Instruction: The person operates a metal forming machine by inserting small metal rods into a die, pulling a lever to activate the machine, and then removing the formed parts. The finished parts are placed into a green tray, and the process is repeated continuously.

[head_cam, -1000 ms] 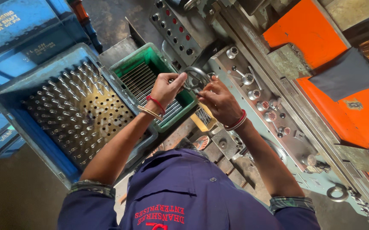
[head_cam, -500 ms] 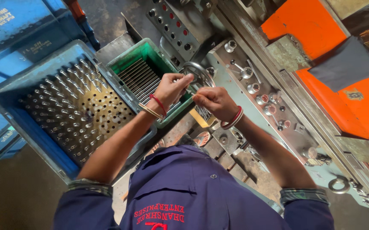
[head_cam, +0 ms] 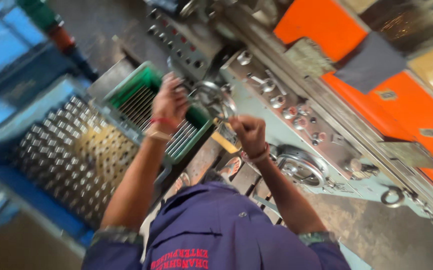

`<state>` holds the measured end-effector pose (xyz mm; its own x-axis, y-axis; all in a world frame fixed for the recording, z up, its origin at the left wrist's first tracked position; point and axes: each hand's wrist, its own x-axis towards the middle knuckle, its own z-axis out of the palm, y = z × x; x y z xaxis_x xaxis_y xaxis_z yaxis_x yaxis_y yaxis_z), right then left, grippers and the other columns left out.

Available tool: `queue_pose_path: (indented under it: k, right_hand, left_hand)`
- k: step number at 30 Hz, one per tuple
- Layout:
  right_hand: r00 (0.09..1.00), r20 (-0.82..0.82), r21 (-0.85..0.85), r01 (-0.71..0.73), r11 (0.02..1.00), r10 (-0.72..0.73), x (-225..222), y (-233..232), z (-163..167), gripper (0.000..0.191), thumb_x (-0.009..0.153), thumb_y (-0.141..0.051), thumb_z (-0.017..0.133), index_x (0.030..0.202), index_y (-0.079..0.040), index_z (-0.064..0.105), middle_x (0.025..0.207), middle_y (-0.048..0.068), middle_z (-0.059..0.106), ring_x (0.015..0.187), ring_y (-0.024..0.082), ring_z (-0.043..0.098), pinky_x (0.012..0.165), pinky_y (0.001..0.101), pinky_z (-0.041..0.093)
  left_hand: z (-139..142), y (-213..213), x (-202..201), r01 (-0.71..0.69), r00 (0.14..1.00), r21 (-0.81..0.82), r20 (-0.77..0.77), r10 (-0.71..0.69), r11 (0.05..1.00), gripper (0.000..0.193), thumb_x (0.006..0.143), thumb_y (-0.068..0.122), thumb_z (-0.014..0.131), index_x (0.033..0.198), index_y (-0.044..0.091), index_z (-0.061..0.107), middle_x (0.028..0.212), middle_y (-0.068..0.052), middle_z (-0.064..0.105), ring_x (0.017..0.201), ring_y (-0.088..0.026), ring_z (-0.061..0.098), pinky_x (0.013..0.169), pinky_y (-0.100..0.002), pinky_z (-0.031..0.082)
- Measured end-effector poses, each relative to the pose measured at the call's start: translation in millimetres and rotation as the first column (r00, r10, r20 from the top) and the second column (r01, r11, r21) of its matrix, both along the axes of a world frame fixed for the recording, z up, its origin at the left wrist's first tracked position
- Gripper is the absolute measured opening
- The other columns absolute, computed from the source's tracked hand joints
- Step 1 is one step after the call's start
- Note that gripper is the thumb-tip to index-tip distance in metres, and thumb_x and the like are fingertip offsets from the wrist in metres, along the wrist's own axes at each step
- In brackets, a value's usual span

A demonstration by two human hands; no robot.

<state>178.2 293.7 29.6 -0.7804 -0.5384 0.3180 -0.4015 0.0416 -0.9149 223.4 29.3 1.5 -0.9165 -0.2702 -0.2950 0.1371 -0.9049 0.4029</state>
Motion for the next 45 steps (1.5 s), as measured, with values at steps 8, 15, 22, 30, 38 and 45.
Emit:
queue_pose_path:
  k: [8,15,22,30,38,45]
  right_hand:
    - [0.895,-0.054,0.804,0.302,0.512,-0.443,39,221,-116,0.047,0.099,-0.042,0.067,0.083,0.001,0.073,0.065,0.024,0.057,0.052,0.033,0.054,0.056,0.0409,0.045]
    - [0.71,-0.045,0.862,0.383,0.333,-0.703,83,365,-124,0.018,0.08,-0.027,0.074,0.078,-0.009,0.079,0.08,0.014,0.075,0.076,0.032,0.075,0.076,0.0409,0.058]
    - [0.369,-0.684,0.358,0.921,0.151,-0.629,-13,467,-19,0.015,0.091,-0.017,0.07,0.105,-0.012,0.072,0.093,0.01,0.071,0.079,0.028,0.072,0.067,0.0395,0.058]
    - [-0.007,-0.949,0.042,0.988,-0.147,-0.316,-133,557,169,0.005,0.108,-0.005,0.062,0.112,-0.005,0.061,0.103,0.015,0.064,0.092,0.035,0.066,0.077,0.0432,0.054]
    - [0.096,-0.884,0.18,0.973,-0.143,-0.458,-253,642,218,0.022,0.115,-0.017,0.05,0.108,0.002,0.057,0.087,0.016,0.064,0.079,0.032,0.065,0.07,0.0434,0.051]
    - [0.1,-0.981,0.164,0.885,-0.435,-0.168,-304,693,220,0.044,0.116,-0.037,0.051,0.09,-0.002,0.062,0.069,0.01,0.057,0.061,0.027,0.058,0.058,0.0407,0.046]
  left_hand:
    - [-109,-58,87,-0.159,0.85,-0.35,0.428,0.309,0.923,0.013,0.101,0.035,0.061,0.111,0.027,0.058,0.081,0.003,0.057,0.066,-0.012,0.054,0.054,-0.032,0.044]
    - [-21,-28,-20,-0.14,0.953,-0.522,0.158,0.257,0.842,0.011,0.105,0.025,0.065,0.109,0.016,0.062,0.08,0.004,0.054,0.063,-0.005,0.049,0.052,-0.02,0.039]
    - [162,68,-178,-0.071,0.972,-0.632,-0.219,-0.09,0.772,0.01,0.104,0.019,0.065,0.106,0.009,0.064,0.082,0.002,0.057,0.067,-0.005,0.052,0.054,-0.021,0.039]
    - [279,206,-323,0.065,0.778,-0.648,-0.443,-0.445,0.759,0.016,0.101,0.024,0.069,0.102,0.008,0.067,0.078,0.001,0.06,0.062,-0.006,0.052,0.051,-0.022,0.04]
    - [242,352,-486,0.315,0.883,-0.469,-0.174,-0.436,0.825,0.015,0.095,0.025,0.068,0.108,0.02,0.064,0.078,0.004,0.058,0.056,-0.007,0.048,0.043,-0.024,0.037]
    - [161,439,-576,0.403,0.904,-0.542,0.108,-0.415,0.738,0.021,0.091,0.022,0.068,0.11,0.016,0.066,0.076,0.002,0.061,0.057,-0.011,0.054,0.043,-0.028,0.039]
